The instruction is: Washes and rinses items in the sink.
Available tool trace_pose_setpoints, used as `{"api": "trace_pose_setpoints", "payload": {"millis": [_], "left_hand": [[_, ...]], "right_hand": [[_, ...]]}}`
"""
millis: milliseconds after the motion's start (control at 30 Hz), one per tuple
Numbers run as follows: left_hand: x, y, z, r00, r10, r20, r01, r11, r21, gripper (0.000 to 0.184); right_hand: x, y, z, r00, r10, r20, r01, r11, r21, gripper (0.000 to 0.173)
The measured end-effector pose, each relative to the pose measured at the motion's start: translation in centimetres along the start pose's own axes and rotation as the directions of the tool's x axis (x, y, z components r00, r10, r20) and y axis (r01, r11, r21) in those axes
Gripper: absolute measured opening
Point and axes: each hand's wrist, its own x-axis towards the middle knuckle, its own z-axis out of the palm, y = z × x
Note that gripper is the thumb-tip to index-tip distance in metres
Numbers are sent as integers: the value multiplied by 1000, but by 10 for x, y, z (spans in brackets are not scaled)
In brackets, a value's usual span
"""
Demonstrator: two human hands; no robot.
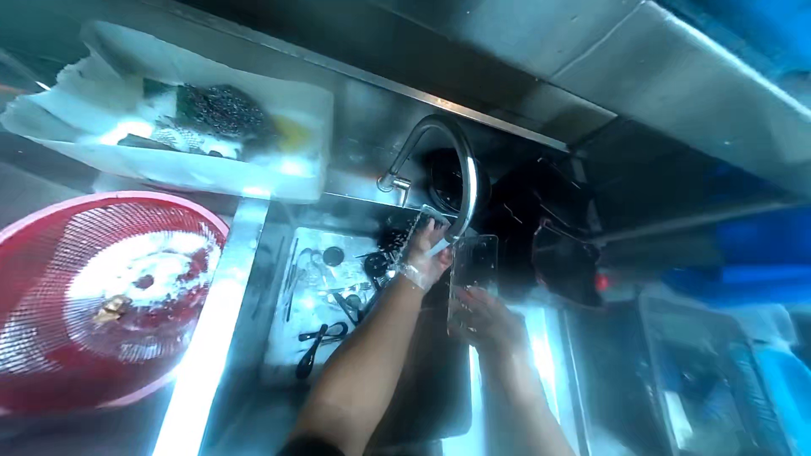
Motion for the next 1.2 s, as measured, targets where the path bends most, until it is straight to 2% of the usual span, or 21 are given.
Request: {"api": "trace_pose_setpoints", "payload": {"millis": [67,200,233,300,367,433,500,600,667,700,767,833,867,900,933,1000,1067,1100,1133,1167,1200], "left_hand": [[6,-5,-5,999,-38,32,38,999,17,46],[-11,5,-16,988,17,-153,37,939,342,39],[-16,11,-21,989,17,-145,38,929,368,39],[-23,17,-36,998,12,-68,12,939,343,38],[-37,18,-45,997,51,-56,-27,933,360,40],[-59,24,-53,993,63,-102,-18,918,396,51],[-83,29,-58,975,89,-204,9,900,437,60],[-86,27,-76,953,153,-260,-8,875,484,73],[-84,26,-80,950,162,-269,-3,861,508,82],[-84,26,-78,949,161,-273,8,850,527,83],[-86,28,-75,950,159,-270,19,831,556,73],[-76,25,-78,954,188,-233,-24,824,566,55],[-67,23,-81,955,221,-199,-71,818,571,49],[-56,22,-83,954,251,-165,-117,817,565,46],[-49,20,-84,952,271,-139,-148,811,567,46],[-46,21,-89,959,274,-73,-176,775,607,50],[-35,29,-106,951,305,-57,-195,732,653,53],[-25,36,-122,935,337,-109,-181,721,669,58],[-15,45,-141,905,393,-165,-152,659,737,58],[-4,53,-165,847,466,-255,-54,554,831,53],[5,61,-193,769,537,-348,106,430,897,51]], "right_hand": [[-8,0,-6,998,-66,-11,66,998,-12,42],[-7,-8,0,982,-187,-10,187,982,2,34],[-1,-11,4,983,-182,-13,181,983,-9,33],[15,-12,15,994,-112,-16,111,993,-44,32],[34,-4,25,998,22,-64,-26,998,-61,31],[52,10,34,985,136,-103,-145,985,-91,31],[62,23,41,982,179,-62,-187,968,-165,29],[64,40,49,997,72,29,-52,898,-436,24],[63,47,54,995,-33,89,86,718,-690,21],[64,49,55,988,-23,154,134,624,-769,23],[68,53,56,957,47,287,215,550,-807,32],[73,57,53,956,-26,291,248,596,-763,36],[77,58,52,971,-77,227,222,652,-725,43],[81,58,52,989,-52,140,135,714,-687,55],[86,59,52,996,65,54,-17,782,-623,58],[99,66,52,936,352,-21,-330,853,-403,37],[114,76,47,883,469,8,-453,856,-251,28],[122,81,47,873,487,18,-475,858,-193,25],[130,85,48,866,498,36,-487,859,-161,25],[138,89,50,864,501,53,-489,859,-151,25],[147,93,52,866,494,73,-479,863,-157,24]]}}
